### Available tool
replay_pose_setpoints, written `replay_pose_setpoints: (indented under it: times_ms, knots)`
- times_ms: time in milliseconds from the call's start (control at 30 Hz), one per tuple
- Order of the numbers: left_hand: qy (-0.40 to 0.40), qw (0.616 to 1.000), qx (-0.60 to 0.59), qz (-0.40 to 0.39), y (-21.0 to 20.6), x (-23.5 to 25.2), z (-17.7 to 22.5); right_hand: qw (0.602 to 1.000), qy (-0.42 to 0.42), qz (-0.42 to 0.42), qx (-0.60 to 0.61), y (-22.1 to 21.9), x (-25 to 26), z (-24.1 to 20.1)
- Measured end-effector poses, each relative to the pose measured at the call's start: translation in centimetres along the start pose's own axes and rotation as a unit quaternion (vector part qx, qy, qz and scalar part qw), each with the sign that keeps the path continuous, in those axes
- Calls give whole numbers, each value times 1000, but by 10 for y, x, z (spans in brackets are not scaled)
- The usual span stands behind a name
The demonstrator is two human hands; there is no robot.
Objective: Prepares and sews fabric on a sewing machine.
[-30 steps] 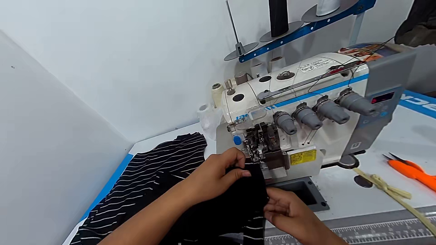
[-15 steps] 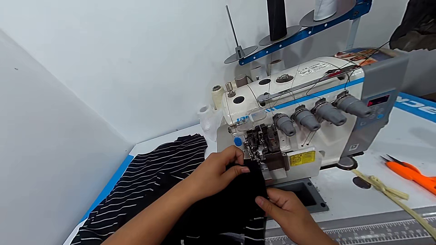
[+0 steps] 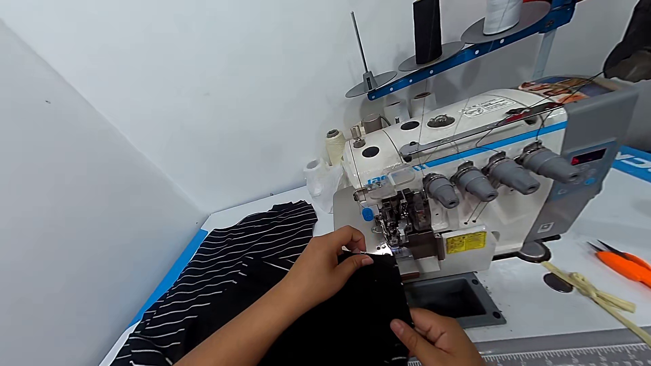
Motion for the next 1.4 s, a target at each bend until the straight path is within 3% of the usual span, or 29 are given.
replay_pose_setpoints:
  times_ms: [100,233,333,500,900,967,1067,1133,1267,1400]
  knots:
    - [-60,997,26,41,-2,-3,6,1000,-7,-2,0,0,0,1]
    - [-149,962,202,107,-14,-15,28,1000,-15,-1,-7,1,0,1]
    - [-117,948,268,129,-25,-35,49,1000,-6,5,-1,1,-4,-1]
    - [-56,971,218,80,-54,-54,49,999,30,33,-10,6,-13,-3]
    - [12,987,153,37,-61,-30,46,995,57,84,-17,20,1,-9]
    - [-11,986,153,63,-57,-37,48,994,56,89,-15,19,2,-11]
    - [-101,970,135,173,-49,-56,58,993,46,106,-9,20,9,-13]
    - [-132,965,123,190,-47,-63,60,992,31,125,-17,21,15,-14]
    - [-107,977,100,154,-40,-54,54,990,18,138,-9,16,15,-14]
    - [-50,993,70,85,-34,-29,39,995,17,88,-35,6,5,-12]
Point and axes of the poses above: each hand's wrist, its own x-axis towards the middle knuckle, its own y-axis out of the back of the hand, z = x × y, the point moved 9 cm from there along x, towards the middle knuckle, and after that the axes turned 15 degrees about y, right-handed, at the moved point
